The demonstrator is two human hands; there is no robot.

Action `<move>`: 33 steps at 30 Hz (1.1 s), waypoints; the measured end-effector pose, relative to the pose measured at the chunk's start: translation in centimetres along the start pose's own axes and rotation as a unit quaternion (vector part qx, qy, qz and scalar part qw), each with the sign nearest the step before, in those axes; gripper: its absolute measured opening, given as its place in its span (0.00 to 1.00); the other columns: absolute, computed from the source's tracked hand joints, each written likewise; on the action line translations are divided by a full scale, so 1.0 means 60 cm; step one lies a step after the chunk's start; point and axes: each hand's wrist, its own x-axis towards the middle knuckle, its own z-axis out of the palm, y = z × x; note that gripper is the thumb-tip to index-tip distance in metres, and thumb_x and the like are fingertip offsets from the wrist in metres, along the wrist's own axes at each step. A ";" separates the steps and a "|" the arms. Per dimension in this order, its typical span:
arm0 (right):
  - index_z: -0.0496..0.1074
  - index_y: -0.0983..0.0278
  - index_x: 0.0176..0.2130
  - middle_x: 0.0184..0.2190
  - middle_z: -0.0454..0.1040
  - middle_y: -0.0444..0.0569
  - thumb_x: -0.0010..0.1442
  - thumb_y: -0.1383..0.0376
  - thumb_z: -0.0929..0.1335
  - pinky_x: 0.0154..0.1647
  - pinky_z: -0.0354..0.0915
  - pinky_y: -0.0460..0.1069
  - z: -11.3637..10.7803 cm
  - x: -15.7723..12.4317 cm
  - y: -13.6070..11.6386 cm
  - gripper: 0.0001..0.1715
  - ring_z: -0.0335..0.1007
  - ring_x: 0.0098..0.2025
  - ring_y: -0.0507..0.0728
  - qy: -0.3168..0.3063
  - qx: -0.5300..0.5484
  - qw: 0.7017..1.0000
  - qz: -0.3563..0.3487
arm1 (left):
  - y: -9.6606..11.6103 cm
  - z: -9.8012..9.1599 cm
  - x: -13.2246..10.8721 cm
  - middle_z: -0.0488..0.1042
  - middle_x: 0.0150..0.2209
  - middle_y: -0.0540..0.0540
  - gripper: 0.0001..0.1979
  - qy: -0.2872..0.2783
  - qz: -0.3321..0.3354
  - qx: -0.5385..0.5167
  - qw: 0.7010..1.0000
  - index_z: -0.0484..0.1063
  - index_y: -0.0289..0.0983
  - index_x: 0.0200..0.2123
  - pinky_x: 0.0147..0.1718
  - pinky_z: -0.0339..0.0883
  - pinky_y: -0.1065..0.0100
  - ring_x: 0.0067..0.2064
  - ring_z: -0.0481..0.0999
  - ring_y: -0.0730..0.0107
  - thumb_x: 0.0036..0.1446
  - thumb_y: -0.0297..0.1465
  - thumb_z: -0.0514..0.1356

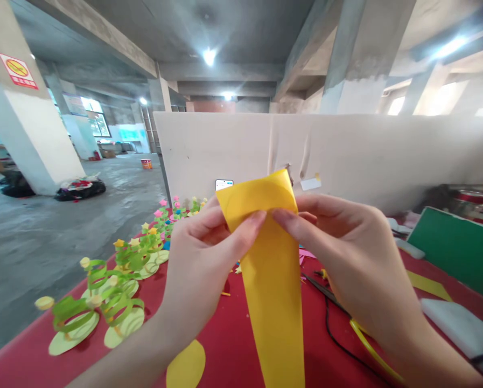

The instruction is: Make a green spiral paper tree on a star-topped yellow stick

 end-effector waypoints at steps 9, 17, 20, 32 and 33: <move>0.75 0.60 0.37 0.23 0.74 0.44 0.54 0.62 0.68 0.35 0.67 0.48 -0.001 0.020 0.022 0.10 0.71 0.35 0.56 -0.043 0.074 0.996 0.038 | -0.017 0.001 0.015 0.72 0.33 0.52 0.02 0.054 0.111 0.131 0.984 0.76 0.41 0.26 0.34 0.66 0.75 0.38 0.71 0.69 0.49 0.30 0.63; 0.75 0.60 0.35 0.31 0.75 0.45 0.54 0.63 0.68 0.32 0.67 0.47 -0.012 0.029 0.022 0.08 0.72 0.33 0.54 -0.068 0.157 0.983 0.060 | -0.011 -0.002 0.023 0.75 0.39 0.51 0.08 -0.056 0.004 -0.023 0.998 0.71 0.42 0.38 0.34 0.70 0.74 0.42 0.74 0.65 0.52 0.31 0.61; 0.76 0.60 0.32 0.30 0.76 0.45 0.52 0.63 0.69 0.32 0.67 0.45 -0.017 0.034 0.025 0.05 0.72 0.33 0.53 -0.075 0.186 0.976 0.086 | -0.013 -0.007 0.022 0.77 0.36 0.50 0.06 -0.059 -0.004 -0.023 0.998 0.75 0.40 0.35 0.35 0.70 0.74 0.40 0.75 0.66 0.52 0.31 0.61; 0.76 0.57 0.30 0.31 0.77 0.46 0.49 0.59 0.71 0.31 0.71 0.46 -0.031 0.021 0.025 0.06 0.74 0.36 0.58 -0.082 0.175 0.971 0.142 | 0.006 -0.020 0.012 0.76 0.28 0.50 0.09 -0.103 0.039 0.009 0.994 0.77 0.42 0.34 0.26 0.70 0.75 0.31 0.74 0.71 0.57 0.31 0.56; 0.76 0.57 0.30 0.31 0.77 0.46 0.49 0.59 0.71 0.31 0.71 0.47 -0.032 0.020 0.024 0.06 0.74 0.37 0.59 -0.088 0.176 0.970 0.145 | 0.007 -0.020 0.011 0.76 0.27 0.51 0.08 -0.101 0.031 0.033 0.994 0.77 0.42 0.33 0.26 0.70 0.76 0.30 0.74 0.72 0.56 0.31 0.57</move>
